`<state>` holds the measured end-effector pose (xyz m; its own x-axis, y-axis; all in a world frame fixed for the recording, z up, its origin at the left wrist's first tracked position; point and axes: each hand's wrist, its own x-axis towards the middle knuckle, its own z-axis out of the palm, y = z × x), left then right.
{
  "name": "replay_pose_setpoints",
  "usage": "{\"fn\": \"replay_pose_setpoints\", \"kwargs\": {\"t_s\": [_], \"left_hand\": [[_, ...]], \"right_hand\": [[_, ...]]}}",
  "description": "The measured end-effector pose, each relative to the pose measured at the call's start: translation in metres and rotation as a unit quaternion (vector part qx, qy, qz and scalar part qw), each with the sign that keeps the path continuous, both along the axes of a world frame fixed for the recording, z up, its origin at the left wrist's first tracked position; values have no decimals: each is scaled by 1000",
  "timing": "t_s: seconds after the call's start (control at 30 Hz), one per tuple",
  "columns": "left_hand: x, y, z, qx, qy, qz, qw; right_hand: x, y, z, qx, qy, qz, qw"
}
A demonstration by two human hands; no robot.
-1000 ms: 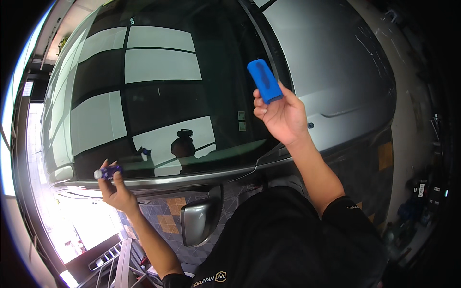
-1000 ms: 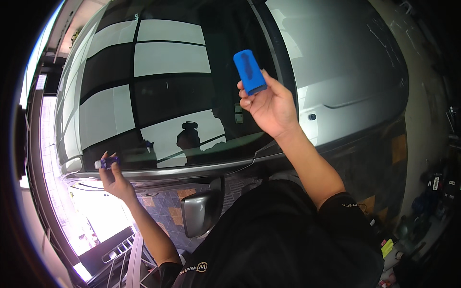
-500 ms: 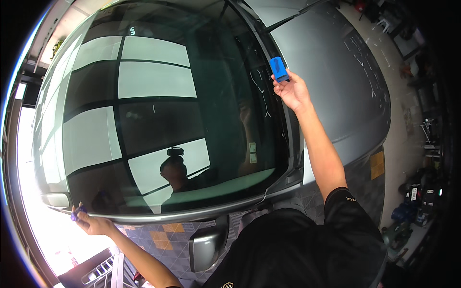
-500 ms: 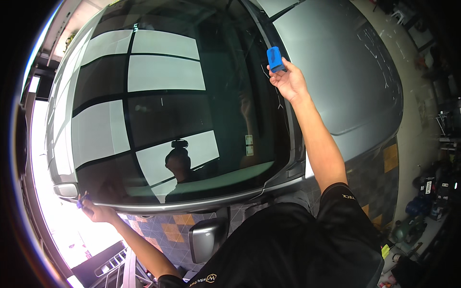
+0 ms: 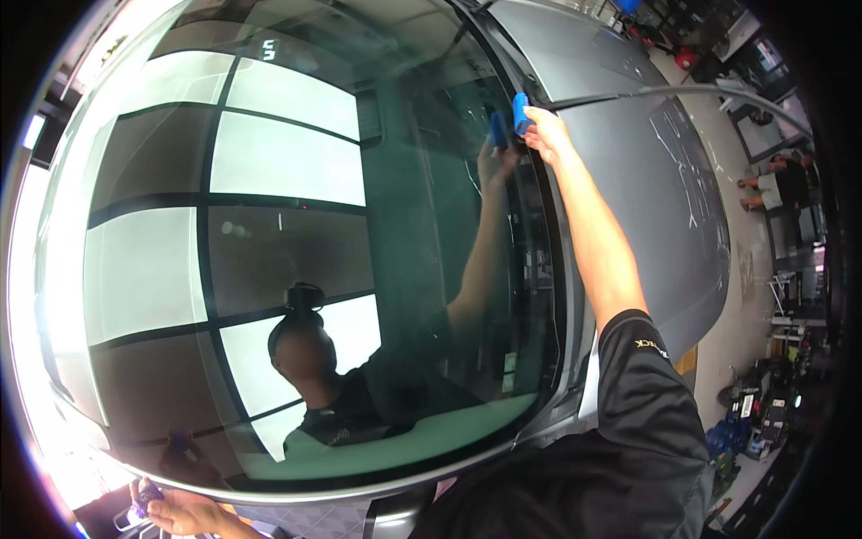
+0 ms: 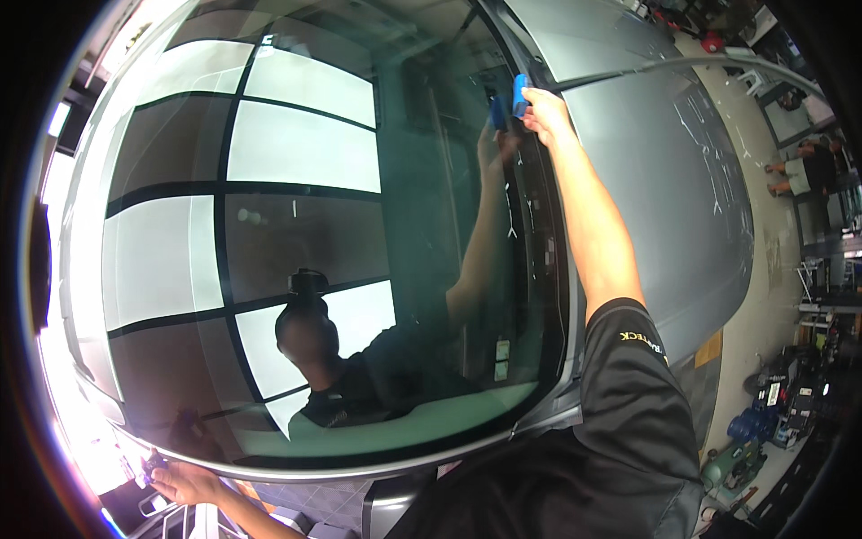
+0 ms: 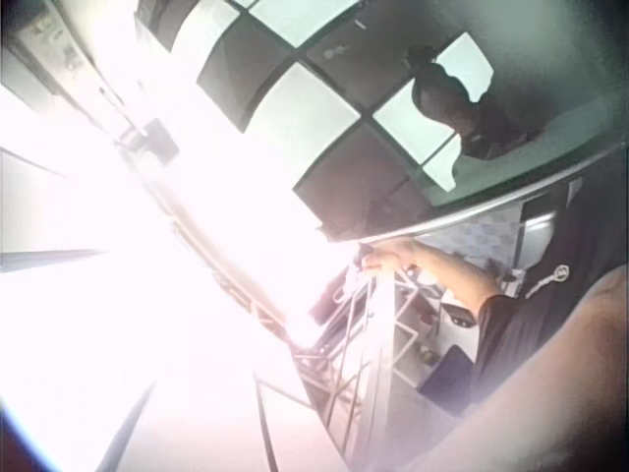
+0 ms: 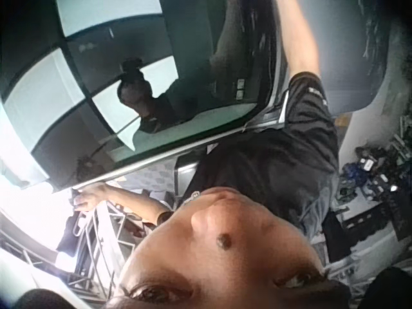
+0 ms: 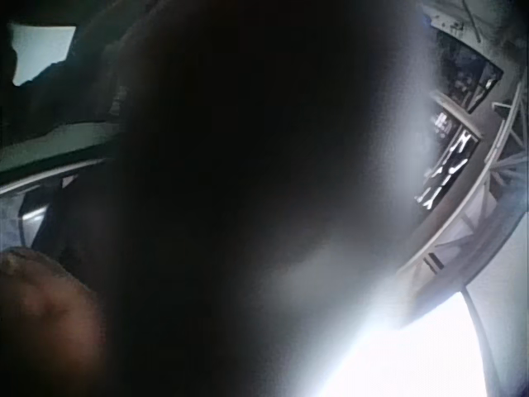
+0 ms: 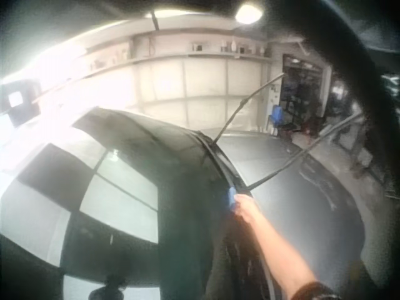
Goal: The person applies a liquid from a small bottle onto a blue applicator and rubs it onto the car's windshield in circular motions. They repeatedly reload the applicator and continue spreading the liquid across the glass surface.
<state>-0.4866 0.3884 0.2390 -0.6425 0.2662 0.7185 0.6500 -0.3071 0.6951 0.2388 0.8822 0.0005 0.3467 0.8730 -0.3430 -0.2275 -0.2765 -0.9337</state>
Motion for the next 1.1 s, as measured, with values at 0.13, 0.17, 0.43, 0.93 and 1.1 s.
{"fn": "replay_pose_setpoints", "kwargs": {"t_s": [0.13,0.17,0.43,0.93,1.1], "left_hand": [[-5,-3,-4,-12,14,-12,1000],[-9,-5,-7,-16,28,-3,999],[24,1,-2,62,-11,-74,995],[7,-1,-11,-8,19,-56,998],[12,-3,-17,5,25,-49,998]], "right_hand": [[19,59,-7,-94,-213,-38,972],[22,71,-12,-100,-284,-22,953],[-67,132,44,-122,-577,44,807],[-548,51,303,432,-501,252,706],[-362,85,229,318,-442,205,814]]}}
